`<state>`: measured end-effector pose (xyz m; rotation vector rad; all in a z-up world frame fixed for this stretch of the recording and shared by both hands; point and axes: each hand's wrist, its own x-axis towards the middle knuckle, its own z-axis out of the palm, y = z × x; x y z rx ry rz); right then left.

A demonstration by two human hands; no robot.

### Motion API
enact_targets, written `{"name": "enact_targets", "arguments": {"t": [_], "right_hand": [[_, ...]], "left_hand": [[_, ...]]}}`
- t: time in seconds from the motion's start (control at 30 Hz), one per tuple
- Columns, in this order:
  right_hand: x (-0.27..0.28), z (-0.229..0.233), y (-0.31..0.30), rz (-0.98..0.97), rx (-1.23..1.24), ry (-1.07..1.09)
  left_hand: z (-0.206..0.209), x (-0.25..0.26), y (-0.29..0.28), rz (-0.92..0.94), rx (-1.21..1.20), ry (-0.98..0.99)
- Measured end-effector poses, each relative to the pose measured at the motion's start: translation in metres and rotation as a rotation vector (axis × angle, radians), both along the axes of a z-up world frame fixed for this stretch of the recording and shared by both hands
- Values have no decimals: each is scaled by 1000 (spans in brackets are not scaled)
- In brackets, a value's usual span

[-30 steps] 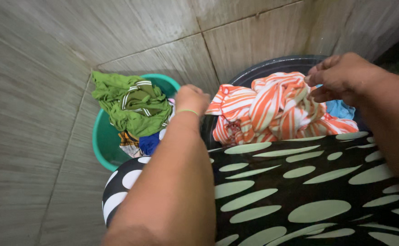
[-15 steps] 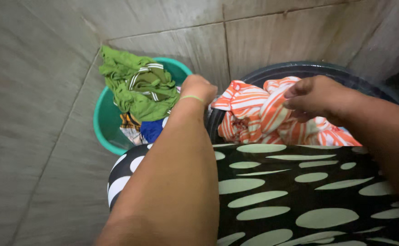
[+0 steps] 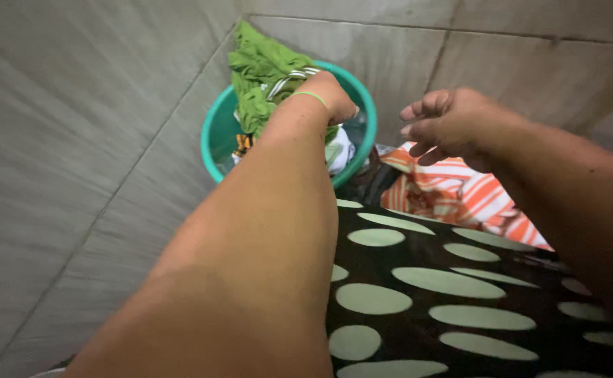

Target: The person sits on the floor and washes clothes by hand in a black basin. They fill the basin with water from a wall tap, then place multiple garments into the water one by one, including a white cloth, a brown item, a yellow cloth, a dark garment, a blue towel, an orange-and-white striped cloth, a green shirt, a beige item, a black-and-white piece, a blue item, a dark garment, a red cloth, and a plaid shirt.

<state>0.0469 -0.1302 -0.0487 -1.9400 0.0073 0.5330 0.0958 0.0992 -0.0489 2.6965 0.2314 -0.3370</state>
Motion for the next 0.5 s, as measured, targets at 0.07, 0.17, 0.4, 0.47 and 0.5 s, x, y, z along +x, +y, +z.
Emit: {"name": "enact_targets", "arguments": {"t": [0.07, 0.17, 0.4, 0.47, 0.5], "right_hand": [[2, -3, 15, 12, 17, 9], [5, -7, 30, 14, 22, 35], [13, -11, 43, 64, 10, 83], [13, -15, 47, 61, -26, 69], [13, -18, 47, 58, -44, 62]], "left_hand": [[0, -2, 14, 28, 20, 4], [-8, -1, 29, 97, 10, 24], [-25, 2, 51, 466, -69, -18], [-29, 2, 54, 435, -50, -20], [-32, 2, 55, 507, -114, -34]]}}
